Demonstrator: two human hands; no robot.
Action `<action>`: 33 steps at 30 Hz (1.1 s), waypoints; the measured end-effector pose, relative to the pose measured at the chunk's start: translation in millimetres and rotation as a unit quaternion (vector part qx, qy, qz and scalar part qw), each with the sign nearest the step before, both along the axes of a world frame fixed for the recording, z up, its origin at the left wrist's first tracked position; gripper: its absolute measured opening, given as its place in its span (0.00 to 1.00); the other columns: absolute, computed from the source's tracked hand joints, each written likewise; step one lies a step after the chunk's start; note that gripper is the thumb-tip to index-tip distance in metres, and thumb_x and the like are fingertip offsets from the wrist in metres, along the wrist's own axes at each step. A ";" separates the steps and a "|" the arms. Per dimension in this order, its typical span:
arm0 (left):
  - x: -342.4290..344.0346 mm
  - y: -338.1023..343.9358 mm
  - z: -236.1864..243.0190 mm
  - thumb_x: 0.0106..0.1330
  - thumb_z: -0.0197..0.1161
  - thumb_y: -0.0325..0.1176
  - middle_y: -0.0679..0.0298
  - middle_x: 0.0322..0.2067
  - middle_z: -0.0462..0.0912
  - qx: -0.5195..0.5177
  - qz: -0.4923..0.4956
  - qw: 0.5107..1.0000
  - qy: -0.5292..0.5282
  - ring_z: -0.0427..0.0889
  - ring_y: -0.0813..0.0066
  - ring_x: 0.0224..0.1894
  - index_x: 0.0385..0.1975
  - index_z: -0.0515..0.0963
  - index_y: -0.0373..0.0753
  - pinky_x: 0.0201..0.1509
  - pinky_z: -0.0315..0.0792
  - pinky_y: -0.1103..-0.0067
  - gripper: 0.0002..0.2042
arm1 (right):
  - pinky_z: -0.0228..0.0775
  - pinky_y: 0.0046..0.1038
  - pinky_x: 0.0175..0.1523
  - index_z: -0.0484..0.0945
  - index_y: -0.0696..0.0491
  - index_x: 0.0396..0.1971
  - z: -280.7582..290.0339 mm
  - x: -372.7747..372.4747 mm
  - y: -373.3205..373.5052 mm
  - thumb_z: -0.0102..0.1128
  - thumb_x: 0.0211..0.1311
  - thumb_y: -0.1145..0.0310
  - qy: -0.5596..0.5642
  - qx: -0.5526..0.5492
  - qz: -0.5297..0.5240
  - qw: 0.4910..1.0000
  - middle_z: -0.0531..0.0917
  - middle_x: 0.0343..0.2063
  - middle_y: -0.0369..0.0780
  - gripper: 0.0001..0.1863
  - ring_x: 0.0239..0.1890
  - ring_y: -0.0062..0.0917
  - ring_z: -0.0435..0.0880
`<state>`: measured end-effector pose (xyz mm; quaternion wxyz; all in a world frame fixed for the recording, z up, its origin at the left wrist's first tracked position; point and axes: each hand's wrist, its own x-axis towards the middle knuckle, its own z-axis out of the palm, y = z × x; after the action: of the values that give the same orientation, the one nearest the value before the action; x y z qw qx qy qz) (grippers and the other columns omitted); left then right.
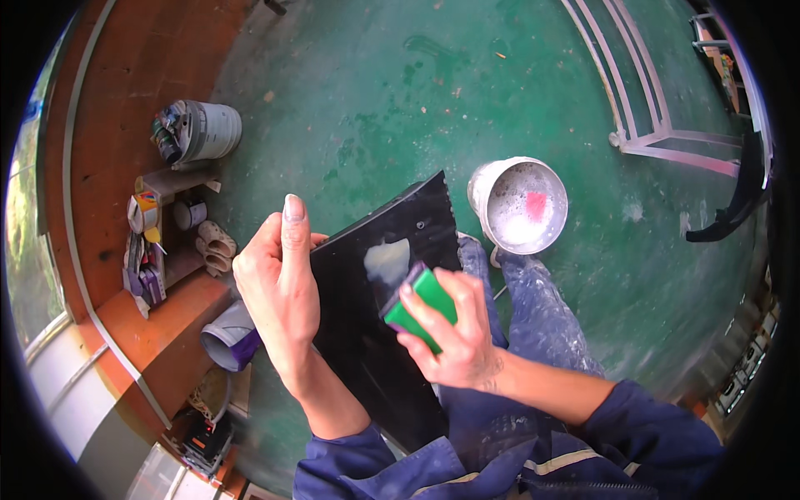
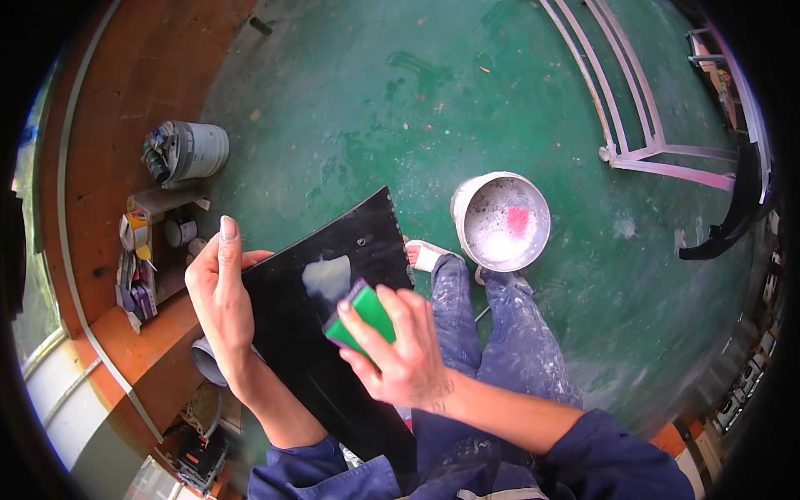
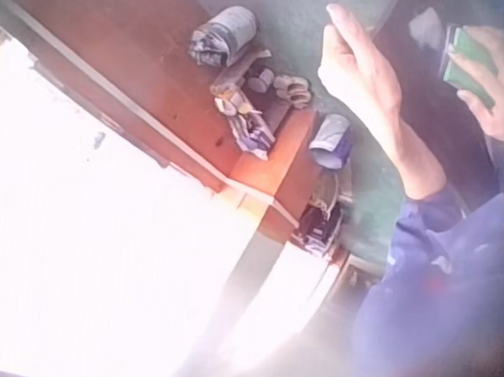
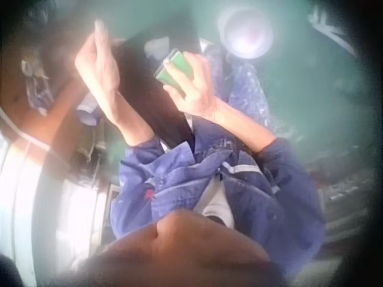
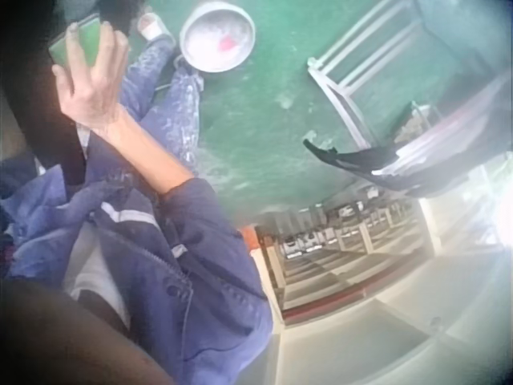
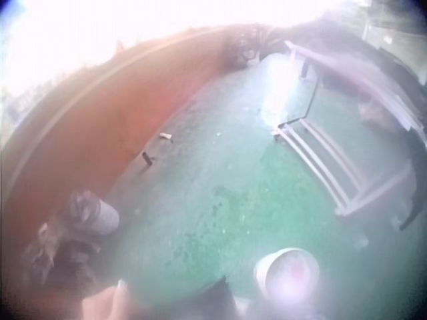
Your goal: The person sands a black car bumper with a sanding block, repeatedly dipping the block into a bucket of water. The person moves the bumper to different positions on a metal stand and continues sanding various sections of the surface.
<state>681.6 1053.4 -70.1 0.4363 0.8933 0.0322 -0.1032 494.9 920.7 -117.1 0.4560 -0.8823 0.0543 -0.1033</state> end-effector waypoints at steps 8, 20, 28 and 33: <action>2.1 2.1 -1.1 0.84 0.61 0.51 0.68 0.17 0.58 -0.032 -0.011 0.999 0.002 0.59 0.82 0.24 0.19 0.62 0.34 0.33 0.74 0.76 0.32 | 0.70 0.51 0.60 0.85 0.50 0.65 1.0 -21.0 7.0 0.78 0.58 0.61 0.010 -0.005 -0.012 1.000 0.74 0.62 0.59 0.33 0.56 0.53 0.74; 2.4 -3.1 1.3 0.83 0.63 0.48 0.68 0.16 0.57 0.039 -0.022 0.999 -0.027 0.61 0.82 0.24 0.20 0.62 0.33 0.28 0.67 0.76 0.31 | 0.68 0.48 0.59 0.83 0.52 0.65 -5.6 0.9 -6.8 0.78 0.57 0.64 0.010 -0.057 -0.024 0.998 0.74 0.59 0.58 0.33 0.55 0.52 0.75; 4.8 -5.0 10.3 0.82 0.63 0.52 0.72 0.18 0.60 0.123 -0.040 0.991 0.041 0.59 0.85 0.25 0.23 0.78 0.30 0.27 0.58 0.78 0.29 | 0.71 0.50 0.59 0.79 0.56 0.68 7.2 -2.3 14.8 0.79 0.58 0.67 0.026 0.031 -0.057 0.998 0.72 0.57 0.57 0.36 0.54 0.52 0.75; 2.8 -2.5 14.2 0.79 0.68 0.51 0.77 0.17 0.60 0.164 -0.089 0.981 0.057 0.56 0.87 0.24 0.28 0.85 0.27 0.26 0.47 0.77 0.28 | 0.70 0.47 0.61 0.77 0.59 0.67 -14.2 65.2 -12.7 0.74 0.64 0.68 0.040 0.055 -0.142 0.988 0.72 0.55 0.58 0.32 0.54 0.52 0.74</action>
<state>684.3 1050.9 -55.9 0.2705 0.9447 -0.0061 -0.1853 560.1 908.1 -131.2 0.4821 -0.8426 0.2026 -0.1281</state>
